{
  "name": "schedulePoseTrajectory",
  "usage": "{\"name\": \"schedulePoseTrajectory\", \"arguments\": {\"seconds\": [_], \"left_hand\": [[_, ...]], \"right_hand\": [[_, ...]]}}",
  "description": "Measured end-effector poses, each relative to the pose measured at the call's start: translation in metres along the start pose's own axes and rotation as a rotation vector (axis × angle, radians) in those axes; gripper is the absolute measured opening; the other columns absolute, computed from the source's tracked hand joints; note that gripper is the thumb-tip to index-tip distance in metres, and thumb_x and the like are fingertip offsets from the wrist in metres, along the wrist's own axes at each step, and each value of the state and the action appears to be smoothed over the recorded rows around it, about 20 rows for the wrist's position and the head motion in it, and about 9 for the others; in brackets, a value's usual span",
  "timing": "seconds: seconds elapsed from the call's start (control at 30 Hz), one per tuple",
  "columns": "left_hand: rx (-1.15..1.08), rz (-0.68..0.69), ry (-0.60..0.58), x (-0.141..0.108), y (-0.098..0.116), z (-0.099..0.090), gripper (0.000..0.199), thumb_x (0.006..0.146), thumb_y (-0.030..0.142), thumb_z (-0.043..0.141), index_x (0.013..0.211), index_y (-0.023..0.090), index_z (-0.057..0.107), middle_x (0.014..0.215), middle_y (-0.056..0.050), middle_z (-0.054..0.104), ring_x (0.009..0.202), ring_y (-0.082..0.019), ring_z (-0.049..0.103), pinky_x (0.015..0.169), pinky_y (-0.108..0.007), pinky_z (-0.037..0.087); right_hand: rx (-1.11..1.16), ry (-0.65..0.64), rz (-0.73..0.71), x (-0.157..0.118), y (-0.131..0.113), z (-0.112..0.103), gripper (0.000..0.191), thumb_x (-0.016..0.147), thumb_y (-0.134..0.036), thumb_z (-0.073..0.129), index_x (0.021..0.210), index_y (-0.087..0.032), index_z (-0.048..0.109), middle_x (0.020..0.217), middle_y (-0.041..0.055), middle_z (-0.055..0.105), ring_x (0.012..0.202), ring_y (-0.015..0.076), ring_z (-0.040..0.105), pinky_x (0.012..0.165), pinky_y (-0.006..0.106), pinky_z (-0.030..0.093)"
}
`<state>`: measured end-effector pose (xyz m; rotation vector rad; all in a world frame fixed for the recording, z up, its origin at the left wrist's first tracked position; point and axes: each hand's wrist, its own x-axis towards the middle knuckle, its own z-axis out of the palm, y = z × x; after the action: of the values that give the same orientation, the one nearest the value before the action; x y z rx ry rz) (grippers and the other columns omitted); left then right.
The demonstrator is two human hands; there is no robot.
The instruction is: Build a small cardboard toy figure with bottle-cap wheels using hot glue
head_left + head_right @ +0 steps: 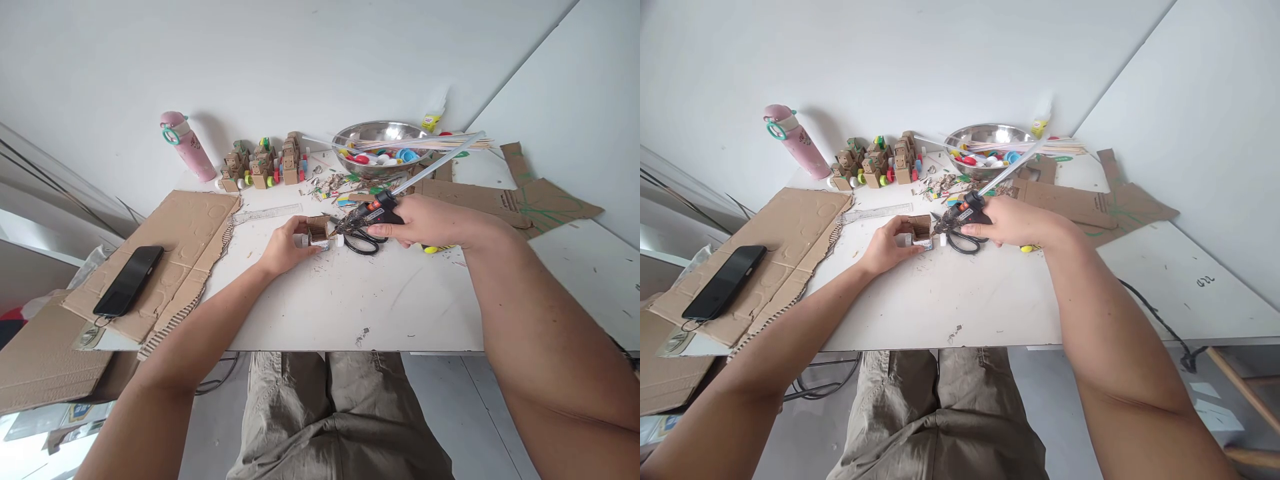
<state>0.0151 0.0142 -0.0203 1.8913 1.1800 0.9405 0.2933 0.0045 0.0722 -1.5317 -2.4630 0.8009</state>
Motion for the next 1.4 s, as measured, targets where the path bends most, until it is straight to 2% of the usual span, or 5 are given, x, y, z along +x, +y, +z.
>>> {"name": "schedulePoseTrajectory", "arguments": {"seconds": [0.23, 0.57, 0.9, 1.17, 1.4], "left_hand": [[-0.011, 0.011, 0.002, 0.000, -0.002, 0.000, 0.054, 0.066, 0.028, 0.094, 0.111, 0.023, 0.065, 0.117, -0.007, 0.084, 0.114, -0.027, 0.078, 0.105, -0.044, 0.061], [-0.011, -0.009, 0.005, 0.000, 0.000, 0.000, 0.054, 0.066, 0.027, 0.093, 0.111, 0.023, 0.065, 0.117, -0.008, 0.084, 0.113, -0.027, 0.079, 0.105, -0.044, 0.061], [-0.031, -0.014, 0.008, -0.001, 0.000, 0.000, 0.053, 0.065, 0.027, 0.093, 0.110, 0.024, 0.066, 0.116, -0.006, 0.084, 0.114, -0.027, 0.078, 0.105, -0.043, 0.061], [-0.032, -0.022, 0.016, -0.001, 0.000, 0.001, 0.054, 0.064, 0.028, 0.094, 0.110, 0.025, 0.066, 0.117, -0.007, 0.084, 0.115, -0.028, 0.078, 0.106, -0.044, 0.061], [-0.028, -0.031, 0.010, -0.001, 0.003, 0.000, 0.054, 0.063, 0.028, 0.094, 0.110, 0.025, 0.066, 0.118, -0.007, 0.084, 0.116, -0.028, 0.078, 0.106, -0.044, 0.060]], "right_hand": [[-0.026, 0.008, 0.015, 0.001, -0.003, 0.000, 0.041, 0.090, -0.064, 0.059, 0.076, -0.026, 0.051, 0.058, -0.0011, 0.057, 0.054, 0.0187, 0.057, 0.056, 0.032, 0.042], [0.020, 0.016, 0.141, -0.005, -0.038, -0.004, 0.022, 0.093, -0.034, 0.055, 0.076, -0.023, 0.048, 0.064, 0.0012, 0.057, 0.051, 0.0163, 0.054, 0.060, 0.032, 0.045], [0.022, 0.042, 0.052, 0.006, -0.008, 0.004, 0.035, 0.093, -0.049, 0.057, 0.070, -0.025, 0.048, 0.063, 0.0010, 0.058, 0.055, 0.0187, 0.057, 0.058, 0.033, 0.047], [0.003, 0.051, 0.197, 0.001, -0.032, 0.000, 0.031, 0.096, -0.032, 0.055, 0.069, -0.025, 0.042, 0.060, -0.0011, 0.053, 0.051, 0.0158, 0.052, 0.061, 0.032, 0.045], [0.035, 0.078, 0.111, 0.005, -0.020, 0.003, 0.021, 0.094, -0.040, 0.056, 0.082, -0.024, 0.050, 0.068, 0.0006, 0.063, 0.053, 0.0181, 0.058, 0.063, 0.033, 0.048]]}}
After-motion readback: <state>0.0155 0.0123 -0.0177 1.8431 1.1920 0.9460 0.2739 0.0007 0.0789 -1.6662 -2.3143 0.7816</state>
